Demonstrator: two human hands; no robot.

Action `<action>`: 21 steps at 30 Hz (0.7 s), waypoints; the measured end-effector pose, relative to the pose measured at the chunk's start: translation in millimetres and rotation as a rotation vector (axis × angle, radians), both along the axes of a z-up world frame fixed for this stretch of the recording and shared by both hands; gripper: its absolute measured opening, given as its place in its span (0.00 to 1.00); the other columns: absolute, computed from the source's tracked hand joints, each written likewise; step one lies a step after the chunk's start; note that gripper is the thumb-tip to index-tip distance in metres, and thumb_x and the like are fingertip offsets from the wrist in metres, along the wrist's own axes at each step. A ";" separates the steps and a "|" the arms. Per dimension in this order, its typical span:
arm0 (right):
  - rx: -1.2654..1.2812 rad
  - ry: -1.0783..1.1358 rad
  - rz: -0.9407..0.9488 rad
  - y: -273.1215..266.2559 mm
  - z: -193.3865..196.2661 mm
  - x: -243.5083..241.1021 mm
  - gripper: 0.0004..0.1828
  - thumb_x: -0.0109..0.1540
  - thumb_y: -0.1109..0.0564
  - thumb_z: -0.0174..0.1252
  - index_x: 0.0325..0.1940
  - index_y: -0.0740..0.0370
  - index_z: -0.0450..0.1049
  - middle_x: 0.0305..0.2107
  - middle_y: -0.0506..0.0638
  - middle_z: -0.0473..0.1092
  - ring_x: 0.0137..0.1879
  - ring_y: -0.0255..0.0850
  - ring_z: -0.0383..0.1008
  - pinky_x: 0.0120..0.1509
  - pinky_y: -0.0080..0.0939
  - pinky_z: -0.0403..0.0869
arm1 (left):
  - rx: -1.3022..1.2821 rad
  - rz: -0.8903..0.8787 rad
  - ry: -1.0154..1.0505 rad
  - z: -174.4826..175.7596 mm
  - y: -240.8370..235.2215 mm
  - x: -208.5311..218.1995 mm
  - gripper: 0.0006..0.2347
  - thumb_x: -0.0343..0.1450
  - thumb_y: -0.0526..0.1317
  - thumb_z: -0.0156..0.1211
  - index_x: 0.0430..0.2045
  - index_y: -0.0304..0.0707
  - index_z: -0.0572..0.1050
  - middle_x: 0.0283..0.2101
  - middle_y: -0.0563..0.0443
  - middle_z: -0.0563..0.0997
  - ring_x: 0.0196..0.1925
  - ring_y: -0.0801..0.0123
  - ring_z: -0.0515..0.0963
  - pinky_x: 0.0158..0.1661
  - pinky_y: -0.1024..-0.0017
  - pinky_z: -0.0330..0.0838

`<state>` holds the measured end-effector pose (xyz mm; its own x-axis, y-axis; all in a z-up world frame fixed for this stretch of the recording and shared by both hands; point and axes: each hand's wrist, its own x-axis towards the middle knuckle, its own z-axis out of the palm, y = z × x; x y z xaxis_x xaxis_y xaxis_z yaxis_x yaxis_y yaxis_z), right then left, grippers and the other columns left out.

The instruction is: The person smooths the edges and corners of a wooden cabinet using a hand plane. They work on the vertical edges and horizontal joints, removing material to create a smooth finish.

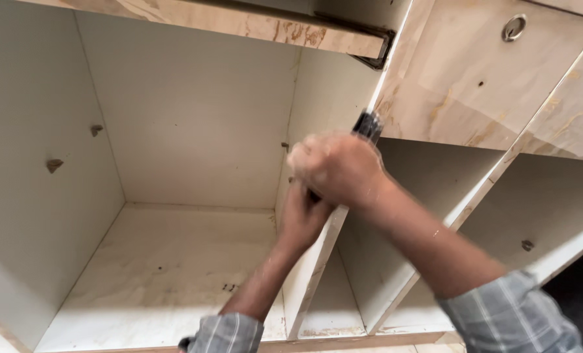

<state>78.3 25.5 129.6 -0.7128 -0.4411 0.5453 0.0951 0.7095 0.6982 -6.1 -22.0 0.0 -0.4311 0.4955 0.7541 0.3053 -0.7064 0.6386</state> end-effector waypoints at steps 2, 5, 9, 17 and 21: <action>-0.034 -0.032 -0.010 -2.4 -24.7 -3.0 0.05 0.54 0.56 0.59 0.25 0.54 0.70 0.21 0.47 0.70 0.27 0.44 0.77 0.29 0.44 0.75 | -0.008 -0.042 -0.042 -19.6 -6.9 2.3 0.15 0.70 0.34 0.66 0.48 0.28 0.70 0.43 0.48 0.80 0.46 0.72 0.81 0.46 0.71 0.77; -0.075 -0.081 0.002 3.5 -35.0 -7.3 0.05 0.54 0.56 0.59 0.25 0.55 0.69 0.22 0.48 0.70 0.28 0.44 0.77 0.31 0.44 0.75 | -0.120 0.019 -0.050 -25.5 -6.4 -0.2 0.12 0.69 0.34 0.67 0.42 0.27 0.73 0.37 0.46 0.82 0.40 0.71 0.81 0.41 0.70 0.78; 0.002 0.003 0.006 11.2 6.5 -5.5 0.10 0.58 0.54 0.60 0.23 0.54 0.69 0.19 0.47 0.69 0.26 0.43 0.76 0.27 0.44 0.73 | -0.121 0.227 0.094 15.2 1.5 -4.6 0.12 0.67 0.35 0.69 0.39 0.27 0.74 0.35 0.46 0.83 0.38 0.70 0.83 0.39 0.69 0.78; 0.096 0.068 -0.013 7.8 40.8 4.3 0.13 0.60 0.55 0.59 0.21 0.53 0.68 0.18 0.45 0.67 0.26 0.39 0.75 0.27 0.41 0.73 | -0.096 0.185 0.076 47.8 4.6 0.3 0.09 0.68 0.35 0.68 0.36 0.28 0.77 0.32 0.49 0.84 0.34 0.72 0.83 0.35 0.70 0.77; 0.002 0.022 -0.072 9.0 -5.1 -5.5 0.09 0.57 0.57 0.57 0.21 0.52 0.70 0.19 0.46 0.71 0.26 0.40 0.76 0.24 0.43 0.73 | -0.070 0.117 0.017 -2.6 7.7 -2.8 0.10 0.69 0.32 0.66 0.40 0.26 0.75 0.37 0.47 0.84 0.41 0.71 0.83 0.41 0.70 0.79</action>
<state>72.8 34.5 124.5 -0.7305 -0.3898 0.5607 0.1617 0.6990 0.6966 -8.9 -14.3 -2.6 -0.4768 0.4941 0.7270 0.3940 -0.6192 0.6792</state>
